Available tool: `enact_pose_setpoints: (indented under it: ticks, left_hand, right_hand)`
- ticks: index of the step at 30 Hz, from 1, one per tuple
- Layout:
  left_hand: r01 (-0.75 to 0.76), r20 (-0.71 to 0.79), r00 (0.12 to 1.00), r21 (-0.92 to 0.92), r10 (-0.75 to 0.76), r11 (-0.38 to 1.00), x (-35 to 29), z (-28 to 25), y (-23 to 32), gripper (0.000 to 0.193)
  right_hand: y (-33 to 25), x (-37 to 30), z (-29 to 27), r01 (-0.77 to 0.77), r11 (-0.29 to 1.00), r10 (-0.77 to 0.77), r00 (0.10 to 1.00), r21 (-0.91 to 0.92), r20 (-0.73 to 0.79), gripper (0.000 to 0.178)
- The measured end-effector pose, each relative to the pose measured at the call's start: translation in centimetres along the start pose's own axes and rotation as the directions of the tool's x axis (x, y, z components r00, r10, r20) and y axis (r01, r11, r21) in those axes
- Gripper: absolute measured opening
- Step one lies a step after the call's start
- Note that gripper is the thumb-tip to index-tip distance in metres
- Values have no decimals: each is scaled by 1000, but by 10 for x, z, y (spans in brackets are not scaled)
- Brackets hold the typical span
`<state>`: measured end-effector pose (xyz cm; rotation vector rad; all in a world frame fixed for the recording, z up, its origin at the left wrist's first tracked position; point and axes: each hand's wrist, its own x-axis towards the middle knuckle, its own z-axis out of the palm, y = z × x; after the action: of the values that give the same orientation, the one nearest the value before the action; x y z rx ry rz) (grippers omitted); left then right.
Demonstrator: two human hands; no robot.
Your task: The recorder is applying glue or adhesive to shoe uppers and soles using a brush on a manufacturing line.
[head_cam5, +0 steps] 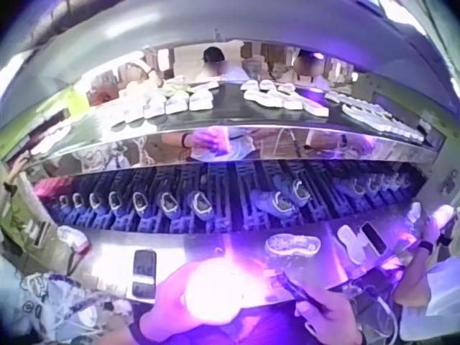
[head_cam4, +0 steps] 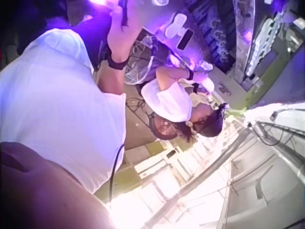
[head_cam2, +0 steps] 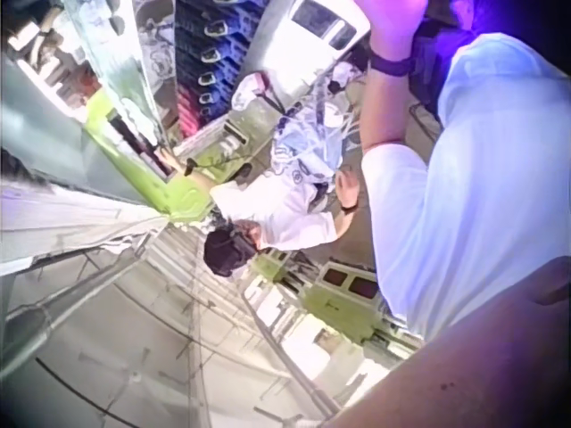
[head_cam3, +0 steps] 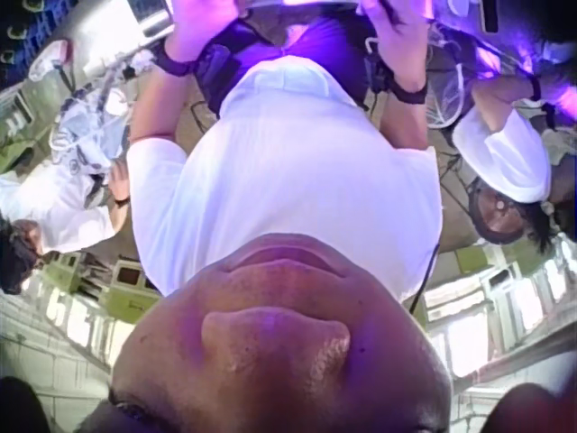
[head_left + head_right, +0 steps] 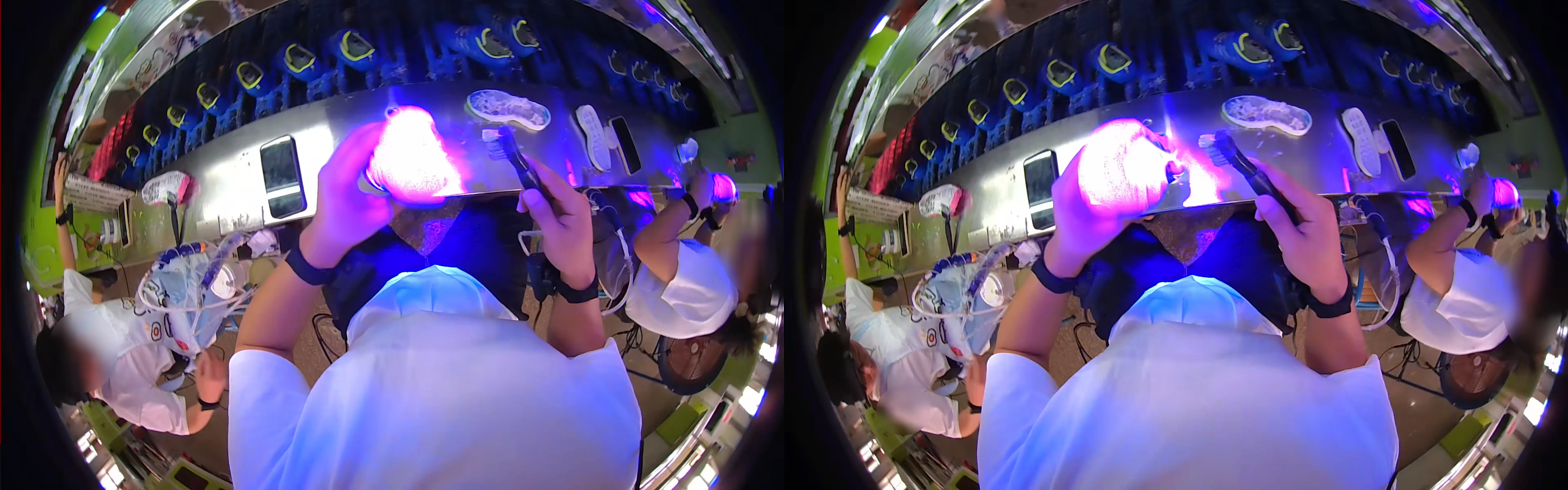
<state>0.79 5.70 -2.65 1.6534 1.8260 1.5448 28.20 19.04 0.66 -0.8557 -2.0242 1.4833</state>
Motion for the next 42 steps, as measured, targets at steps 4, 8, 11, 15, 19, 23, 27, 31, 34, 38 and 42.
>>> enact_pose_setpoints:
  ticks: [4,8,11,15,19,23,27,31,34,38,42]
  left_hand:
    - [-404,-45,909,147,414,903,-7,0,17,60]
    - [-533,75,841,275,535,800,-11,-7,28,42]
    - [-542,128,838,315,531,779,-12,-9,34,35]
    - [-543,167,838,349,519,764,-8,-2,30,34]
    - [-557,208,831,327,516,763,-1,12,28,34]
    - [-572,264,818,292,511,766,10,26,24,35]
    - [-581,300,813,368,499,726,15,33,17,34]
    - [-610,313,792,352,525,710,24,40,20,34]
    - [-598,311,800,350,513,721,18,43,24,34]
    - [-504,266,862,355,432,787,11,36,24,41]
    - [-424,189,905,367,380,828,6,25,19,51]
  right_hand:
    - [0,9,10,34,996,-31,999,-83,32,46]
    - [-5,22,19,80,990,-74,996,-113,59,41]
    - [-15,30,18,60,994,-55,997,-90,60,40]
    - [0,27,11,119,984,-104,988,-132,112,44]
    - [13,14,0,97,990,-88,992,-99,87,42]
    - [34,3,-8,77,992,-72,996,-100,51,43]
    - [48,-25,-25,-177,976,150,969,127,199,42]
    - [46,-25,-39,-215,957,164,954,193,249,41]
    - [38,-4,-35,-225,962,189,957,152,222,40]
    - [40,2,-31,-138,983,113,974,119,194,41]
    - [34,-7,-31,-118,987,80,946,106,313,41]
